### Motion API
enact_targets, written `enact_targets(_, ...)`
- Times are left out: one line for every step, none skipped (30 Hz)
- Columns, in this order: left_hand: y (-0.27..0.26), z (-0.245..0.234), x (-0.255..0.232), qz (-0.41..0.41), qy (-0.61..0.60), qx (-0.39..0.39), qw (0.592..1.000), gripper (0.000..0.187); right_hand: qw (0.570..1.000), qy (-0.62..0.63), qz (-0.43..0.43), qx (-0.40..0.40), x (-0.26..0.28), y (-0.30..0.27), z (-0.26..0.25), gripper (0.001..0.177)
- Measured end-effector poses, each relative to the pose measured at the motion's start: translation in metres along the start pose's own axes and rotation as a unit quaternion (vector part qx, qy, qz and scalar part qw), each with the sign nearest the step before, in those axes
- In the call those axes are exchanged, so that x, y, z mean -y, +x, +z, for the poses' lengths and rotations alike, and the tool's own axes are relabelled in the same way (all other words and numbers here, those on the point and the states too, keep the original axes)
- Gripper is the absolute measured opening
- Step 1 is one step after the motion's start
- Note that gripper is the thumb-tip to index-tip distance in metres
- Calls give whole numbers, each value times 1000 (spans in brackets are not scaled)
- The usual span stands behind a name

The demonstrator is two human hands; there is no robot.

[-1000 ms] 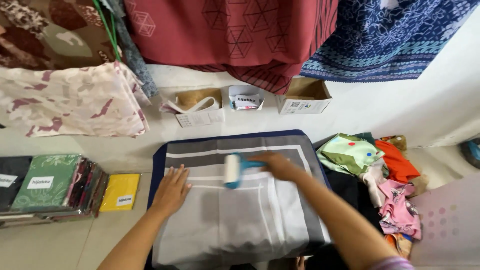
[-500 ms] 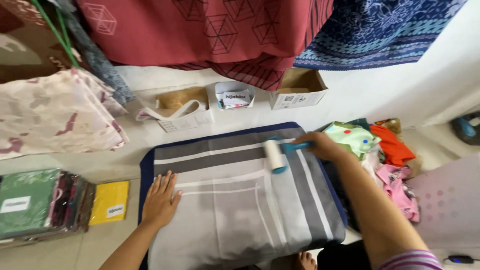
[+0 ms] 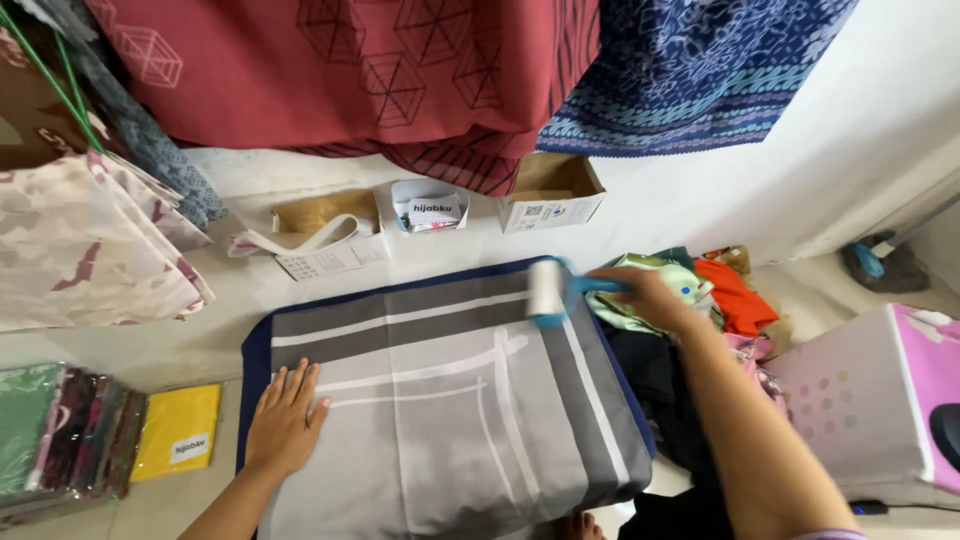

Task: Cleaning a hijab with a lint roller and folding it neatly.

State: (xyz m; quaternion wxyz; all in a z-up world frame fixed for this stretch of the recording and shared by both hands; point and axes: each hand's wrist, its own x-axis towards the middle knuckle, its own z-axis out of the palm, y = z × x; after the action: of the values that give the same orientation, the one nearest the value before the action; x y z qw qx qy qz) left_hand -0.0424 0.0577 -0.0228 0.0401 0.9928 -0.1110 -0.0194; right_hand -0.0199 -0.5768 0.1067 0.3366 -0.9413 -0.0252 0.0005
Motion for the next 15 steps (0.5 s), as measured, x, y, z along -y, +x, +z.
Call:
enact_targets(0, 4, 3, 6, 4, -30, 1000, 68, 996, -12, -91, 15, 8, 11, 21, 57)
enact_targets(1, 9, 6, 13, 9, -61, 998, 68, 983, -24, -180, 29, 17, 22, 42, 60)
enact_targets(0, 6, 5, 12, 13, -62, 998, 68, 983, -21, -183, 27, 27, 28, 62, 60)
enact_targets(-1, 4, 4, 13, 3, -54, 998, 68, 981, -77, -178, 31, 38, 34, 82, 53)
enact_targets(0, 1, 4, 14, -6, -47, 999, 68, 976, -133, -172, 32, 50, 41, 101, 48)
enact_targets(0, 11, 6, 15, -2, -50, 999, 68, 976, -130, -174, 28, 62, 39, 100, 48)
enact_targets(3, 18, 11, 31, 14, -81, 996, 68, 979, -160, -116, 50, 75, 39, 98, 51)
enact_targets(6, 25, 17, 48, 30, -112, 992, 69, 978, -188, -57, 72, 89, 39, 97, 56)
enact_targets(4, 18, 14, 49, 34, -113, 992, 69, 979, -185, -57, 69, 78, 43, 90, 56)
enact_targets(2, 11, 12, 37, 21, -87, 995, 68, 974, -215, -38, 57, 67, 47, 82, 58)
enact_targets(1, 6, 8, 25, 7, -62, 998, 68, 968, -247, -19, 45, 54, 51, 74, 61)
enact_targets(2, 2, 8, 26, 9, -63, 998, 68, 968, -246, -19, 43, 45, 45, 61, 61)
enact_targets(0, 0, 6, 20, 7, -47, 999, 68, 975, -220, 11, 31, 35, 36, 48, 52)
enact_targets(-1, -2, 4, 13, 6, -31, 999, 68, 980, -194, 40, 18, 24, 27, 34, 44)
enact_targets(1, 4, 8, 16, 4, -30, 999, 68, 980, -196, 43, 18, 11, 17, 24, 44)
